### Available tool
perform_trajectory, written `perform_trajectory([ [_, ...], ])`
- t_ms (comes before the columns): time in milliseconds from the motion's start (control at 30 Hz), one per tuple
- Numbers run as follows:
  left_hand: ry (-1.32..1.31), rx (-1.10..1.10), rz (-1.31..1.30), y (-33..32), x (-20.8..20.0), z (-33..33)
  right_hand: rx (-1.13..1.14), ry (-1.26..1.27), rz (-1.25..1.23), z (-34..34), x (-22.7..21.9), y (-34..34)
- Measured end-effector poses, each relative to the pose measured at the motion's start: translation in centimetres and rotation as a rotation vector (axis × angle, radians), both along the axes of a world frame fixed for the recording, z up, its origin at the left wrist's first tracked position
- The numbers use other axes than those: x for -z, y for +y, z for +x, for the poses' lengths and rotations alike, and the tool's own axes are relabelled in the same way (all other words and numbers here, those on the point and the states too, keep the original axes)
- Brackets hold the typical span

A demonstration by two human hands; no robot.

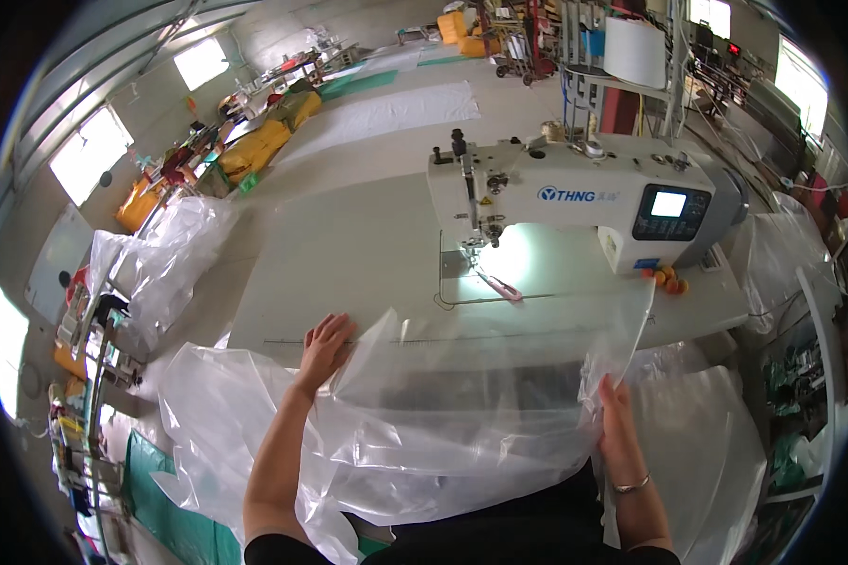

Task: The person aligns and sews large white plastic sheets using an industrial sewing machine. They repeatedly fold the edges of the plastic, guide the material under the needle, and operate the machine to stitch the seams. The person adjusts the plastic frequently to maintain alignment during the sewing process.

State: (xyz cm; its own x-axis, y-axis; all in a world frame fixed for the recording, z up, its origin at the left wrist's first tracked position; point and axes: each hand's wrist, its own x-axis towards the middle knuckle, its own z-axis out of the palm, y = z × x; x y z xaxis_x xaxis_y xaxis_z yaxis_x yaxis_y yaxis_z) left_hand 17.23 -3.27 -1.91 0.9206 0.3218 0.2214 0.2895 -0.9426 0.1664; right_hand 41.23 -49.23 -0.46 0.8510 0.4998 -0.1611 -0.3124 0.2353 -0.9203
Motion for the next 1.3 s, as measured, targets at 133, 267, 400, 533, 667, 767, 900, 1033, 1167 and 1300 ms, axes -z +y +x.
perform_trajectory([
  [133,-0.072,0.335,-0.25,-7.0,-2.0,0.2,0.111,-0.002,-0.035,1.7,1.3,-0.9],
  [267,0.378,0.283,-0.821,-13.4,-1.9,-3.2,0.219,-0.044,0.056,2.8,1.1,-1.0],
  [400,0.724,0.103,-0.61,-8.1,5.3,-11.5,0.218,-0.114,0.086,2.1,-0.9,-0.8],
  [533,0.445,-0.137,-0.226,-0.8,2.6,-17.4,0.311,-0.002,0.178,2.8,0.4,-0.8],
  [667,-0.681,-0.539,0.065,8.5,-11.7,-17.6,0.222,-0.013,0.083,1.7,-0.1,-0.3],
  [767,-0.748,-0.646,0.335,9.2,-21.3,-15.6,0.132,0.018,0.075,1.1,-0.9,0.2],
  [900,-0.435,-0.663,0.823,17.7,-14.0,-15.0,0.139,0.04,-0.01,2.3,1.6,-1.1],
  [1033,0.271,-0.776,0.464,14.6,-6.0,-5.6,0.098,0.049,-0.241,0.7,4.0,-0.4],
  [1167,-0.117,-0.725,0.341,9.2,-7.9,0.2,0.101,0.121,-0.158,0.6,4.6,-0.3],
  [1300,-0.194,-0.17,-0.437,-2.5,-9.5,11.7,0.22,0.24,-0.103,-0.3,5.6,0.0],
])
